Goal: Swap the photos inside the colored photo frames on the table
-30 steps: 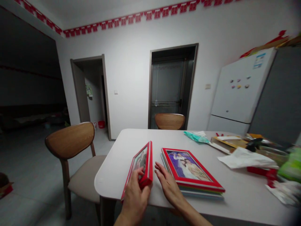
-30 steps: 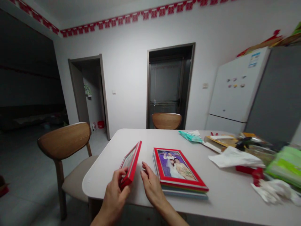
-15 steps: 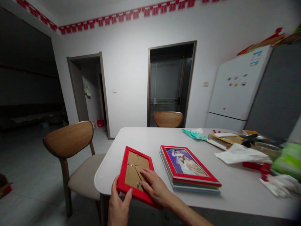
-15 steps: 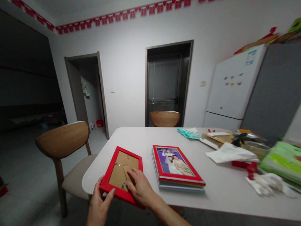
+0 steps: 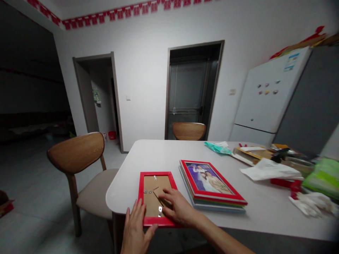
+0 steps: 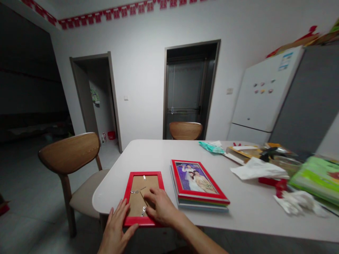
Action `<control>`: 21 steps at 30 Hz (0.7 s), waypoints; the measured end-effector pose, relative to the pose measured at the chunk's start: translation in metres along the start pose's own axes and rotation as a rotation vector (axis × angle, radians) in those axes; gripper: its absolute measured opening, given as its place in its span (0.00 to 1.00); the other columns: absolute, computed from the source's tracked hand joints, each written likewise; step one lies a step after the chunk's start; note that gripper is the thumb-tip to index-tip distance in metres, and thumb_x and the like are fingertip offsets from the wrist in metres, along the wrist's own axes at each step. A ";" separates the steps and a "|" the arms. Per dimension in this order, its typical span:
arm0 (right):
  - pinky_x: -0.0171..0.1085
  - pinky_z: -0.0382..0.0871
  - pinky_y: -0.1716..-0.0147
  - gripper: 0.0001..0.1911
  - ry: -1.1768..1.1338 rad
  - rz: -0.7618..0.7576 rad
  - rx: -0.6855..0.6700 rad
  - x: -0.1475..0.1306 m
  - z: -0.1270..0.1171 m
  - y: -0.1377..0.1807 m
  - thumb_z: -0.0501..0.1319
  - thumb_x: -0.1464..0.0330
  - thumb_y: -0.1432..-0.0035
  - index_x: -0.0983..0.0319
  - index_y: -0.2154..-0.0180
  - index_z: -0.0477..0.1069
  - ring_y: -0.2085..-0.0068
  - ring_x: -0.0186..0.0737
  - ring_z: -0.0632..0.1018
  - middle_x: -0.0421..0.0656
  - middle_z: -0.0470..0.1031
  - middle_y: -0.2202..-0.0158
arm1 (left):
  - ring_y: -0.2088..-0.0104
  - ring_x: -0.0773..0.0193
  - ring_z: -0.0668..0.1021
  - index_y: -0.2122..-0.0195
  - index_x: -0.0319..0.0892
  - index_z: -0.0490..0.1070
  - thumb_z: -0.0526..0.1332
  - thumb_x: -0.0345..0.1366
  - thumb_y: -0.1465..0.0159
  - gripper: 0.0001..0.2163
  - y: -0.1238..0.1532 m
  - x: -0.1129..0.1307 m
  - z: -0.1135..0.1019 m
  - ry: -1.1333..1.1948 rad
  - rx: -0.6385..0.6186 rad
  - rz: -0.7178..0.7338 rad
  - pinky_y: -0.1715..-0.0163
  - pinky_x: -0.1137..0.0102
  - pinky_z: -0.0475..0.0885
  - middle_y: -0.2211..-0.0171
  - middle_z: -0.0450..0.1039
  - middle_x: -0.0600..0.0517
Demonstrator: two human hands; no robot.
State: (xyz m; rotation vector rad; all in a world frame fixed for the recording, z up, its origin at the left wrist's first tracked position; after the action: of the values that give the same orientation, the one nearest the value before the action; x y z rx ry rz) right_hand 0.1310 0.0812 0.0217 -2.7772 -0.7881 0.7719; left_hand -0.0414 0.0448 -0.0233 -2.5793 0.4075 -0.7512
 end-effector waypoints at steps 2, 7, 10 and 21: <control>0.39 0.56 0.53 0.19 -0.052 -0.052 -0.054 -0.006 -0.004 -0.001 0.57 0.70 0.56 0.59 0.58 0.69 0.51 0.43 0.65 0.48 0.63 0.51 | 0.47 0.54 0.61 0.52 0.42 0.62 0.58 0.38 0.49 0.22 -0.006 0.006 -0.004 0.009 -0.094 0.038 0.48 0.50 0.53 0.47 0.60 0.43; 0.37 0.57 0.53 0.12 -0.157 -0.131 -0.153 -0.016 -0.003 -0.005 0.58 0.71 0.55 0.55 0.65 0.73 0.51 0.40 0.64 0.43 0.64 0.52 | 0.48 0.52 0.63 0.59 0.44 0.68 0.62 0.36 0.53 0.18 -0.014 0.018 -0.011 0.071 -0.254 0.063 0.49 0.51 0.55 0.50 0.63 0.44; 0.37 0.57 0.53 0.09 -0.143 -0.105 -0.094 -0.016 0.003 -0.008 0.58 0.70 0.55 0.57 0.70 0.74 0.52 0.39 0.65 0.43 0.67 0.55 | 0.49 0.52 0.64 0.59 0.43 0.67 0.62 0.35 0.54 0.19 -0.014 0.018 -0.008 0.089 -0.228 0.048 0.49 0.52 0.56 0.51 0.65 0.43; 0.35 0.58 0.58 0.12 -0.064 -0.011 0.007 -0.014 0.011 -0.028 0.52 0.68 0.50 0.61 0.65 0.72 0.58 0.39 0.69 0.45 0.71 0.61 | 0.46 0.52 0.60 0.59 0.41 0.65 0.62 0.29 0.57 0.21 -0.008 0.015 -0.003 0.131 -0.139 0.026 0.49 0.52 0.57 0.47 0.59 0.41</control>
State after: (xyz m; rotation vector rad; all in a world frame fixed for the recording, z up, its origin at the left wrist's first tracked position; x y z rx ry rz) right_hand 0.1023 0.0978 0.0265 -2.7519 -0.8092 0.8636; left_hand -0.0296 0.0449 -0.0111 -2.6556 0.5509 -0.9162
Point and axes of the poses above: each hand's wrist, its own y-axis away from the middle knuckle, its own z-axis out of the palm, x = y × z, the point moved 3 cm from there along -y, towards the middle knuckle
